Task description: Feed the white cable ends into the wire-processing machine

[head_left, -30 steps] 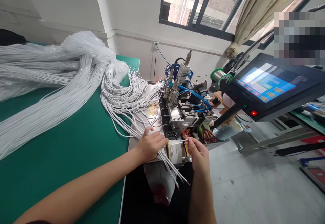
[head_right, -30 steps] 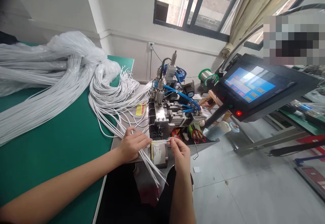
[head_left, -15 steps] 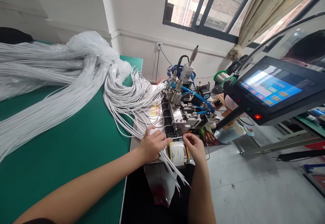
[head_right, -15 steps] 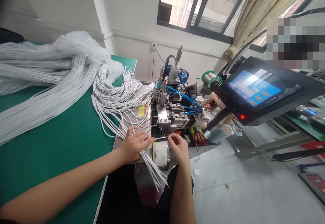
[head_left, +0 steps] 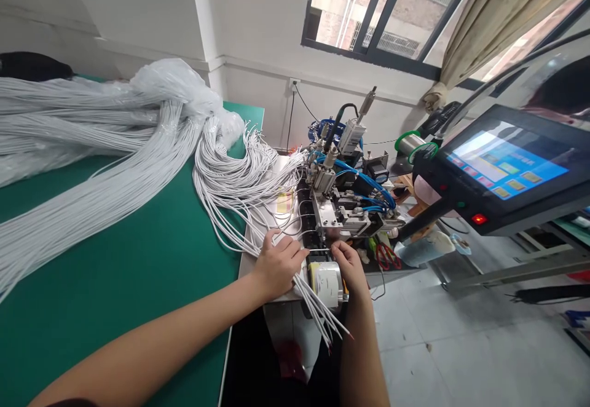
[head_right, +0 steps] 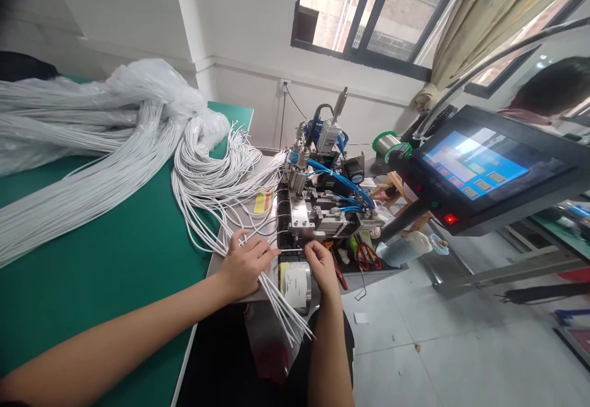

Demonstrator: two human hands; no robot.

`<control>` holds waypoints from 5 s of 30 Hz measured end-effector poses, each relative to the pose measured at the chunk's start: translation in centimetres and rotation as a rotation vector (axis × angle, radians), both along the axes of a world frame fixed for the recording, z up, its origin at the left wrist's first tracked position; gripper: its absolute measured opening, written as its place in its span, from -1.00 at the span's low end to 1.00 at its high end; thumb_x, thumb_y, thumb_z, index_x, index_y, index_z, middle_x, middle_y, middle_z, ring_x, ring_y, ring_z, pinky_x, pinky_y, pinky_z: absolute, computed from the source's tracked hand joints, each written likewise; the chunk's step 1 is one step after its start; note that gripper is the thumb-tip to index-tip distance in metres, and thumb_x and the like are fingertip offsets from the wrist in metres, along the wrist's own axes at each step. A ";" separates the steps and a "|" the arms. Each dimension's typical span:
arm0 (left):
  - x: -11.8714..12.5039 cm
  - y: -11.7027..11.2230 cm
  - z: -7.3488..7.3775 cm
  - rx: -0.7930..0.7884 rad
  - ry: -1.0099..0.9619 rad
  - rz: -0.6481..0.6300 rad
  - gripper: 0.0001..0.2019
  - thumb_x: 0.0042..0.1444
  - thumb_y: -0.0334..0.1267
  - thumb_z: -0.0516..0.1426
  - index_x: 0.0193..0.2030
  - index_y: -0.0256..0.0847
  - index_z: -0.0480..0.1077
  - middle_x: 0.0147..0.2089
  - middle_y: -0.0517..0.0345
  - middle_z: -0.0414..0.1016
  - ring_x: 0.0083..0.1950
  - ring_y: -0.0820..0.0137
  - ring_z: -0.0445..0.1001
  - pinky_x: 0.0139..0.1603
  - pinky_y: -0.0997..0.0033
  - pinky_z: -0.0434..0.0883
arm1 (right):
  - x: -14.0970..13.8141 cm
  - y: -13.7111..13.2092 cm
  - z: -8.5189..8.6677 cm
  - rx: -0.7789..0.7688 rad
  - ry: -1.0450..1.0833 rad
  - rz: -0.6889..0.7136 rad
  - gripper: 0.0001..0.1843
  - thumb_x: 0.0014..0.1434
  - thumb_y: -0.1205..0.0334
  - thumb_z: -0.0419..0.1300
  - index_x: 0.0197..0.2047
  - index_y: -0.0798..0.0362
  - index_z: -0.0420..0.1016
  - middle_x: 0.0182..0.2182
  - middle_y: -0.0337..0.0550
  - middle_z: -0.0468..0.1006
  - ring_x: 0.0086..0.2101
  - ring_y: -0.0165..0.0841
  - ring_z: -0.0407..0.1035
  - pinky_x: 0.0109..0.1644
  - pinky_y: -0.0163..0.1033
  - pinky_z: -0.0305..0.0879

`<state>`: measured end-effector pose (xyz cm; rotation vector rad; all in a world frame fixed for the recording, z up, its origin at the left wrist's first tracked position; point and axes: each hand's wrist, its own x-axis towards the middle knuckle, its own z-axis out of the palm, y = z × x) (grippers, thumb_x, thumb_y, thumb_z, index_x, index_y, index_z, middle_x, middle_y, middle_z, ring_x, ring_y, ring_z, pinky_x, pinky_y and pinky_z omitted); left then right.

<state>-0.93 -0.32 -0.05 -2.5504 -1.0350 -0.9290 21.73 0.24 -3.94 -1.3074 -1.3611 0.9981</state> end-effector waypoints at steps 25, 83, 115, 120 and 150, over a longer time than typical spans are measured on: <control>0.1 0.2 -0.1 -0.055 -0.037 0.041 -0.75 0.01 -0.42 0.10 -0.16 -0.21 0.46 -0.11 0.02 0.53 -0.04 0.18 0.41 0.16 -0.08 0.04 | 1.5 -3.9 -0.3 -0.131 0.178 -0.192 -0.59 0.03 -0.09 0.28 -0.54 0.06 0.31 -0.64 -0.38 0.15 -0.60 -0.50 -0.04 -0.54 -0.37 -0.11; -0.2 0.0 0.1 -0.001 0.020 -0.031 -0.79 -0.05 -0.56 -0.01 -0.38 -0.20 0.34 -0.42 0.17 0.41 -0.31 0.35 0.32 -0.02 0.16 0.08 | -0.8 -3.9 1.7 -0.194 0.473 -0.171 -0.64 -0.03 -0.02 0.38 -0.23 0.07 0.62 -0.45 -0.18 0.55 -0.62 -0.54 0.16 -0.56 -0.39 0.05; 0.0 0.2 -0.5 -0.042 0.039 0.000 -0.64 0.01 -0.49 0.07 -0.07 -0.13 0.48 -0.35 0.11 0.47 -0.25 0.29 0.36 -0.08 0.14 0.04 | -0.9 0.1 -0.6 -0.189 0.329 -0.035 -0.70 -0.02 0.09 0.24 -0.56 0.04 0.23 -0.64 -0.40 0.11 -0.59 -0.49 -0.06 -0.51 -0.35 -0.11; 0.0 0.1 -0.8 -0.033 0.043 0.030 -0.67 0.01 -0.47 0.09 -0.09 -0.13 0.48 -0.34 0.11 0.47 -0.23 0.28 0.36 -0.06 0.12 0.05 | -0.4 -0.8 -1.5 -0.144 0.312 -0.105 -0.60 0.03 -0.03 0.28 -0.56 0.04 0.23 -0.63 -0.38 0.14 -0.57 -0.48 -0.01 -0.50 -0.35 -0.06; -0.6 0.2 -0.1 0.031 -0.090 -0.155 -0.62 0.08 -0.53 0.03 -0.02 -0.11 0.44 -0.21 0.18 0.56 -0.22 0.41 0.47 0.00 0.20 0.10 | 0.5 -10.1 7.5 -0.051 -0.452 0.432 -0.86 0.20 0.18 0.18 -0.34 0.04 0.48 -0.45 -0.21 0.44 -0.46 -0.39 0.26 -0.41 -0.33 0.16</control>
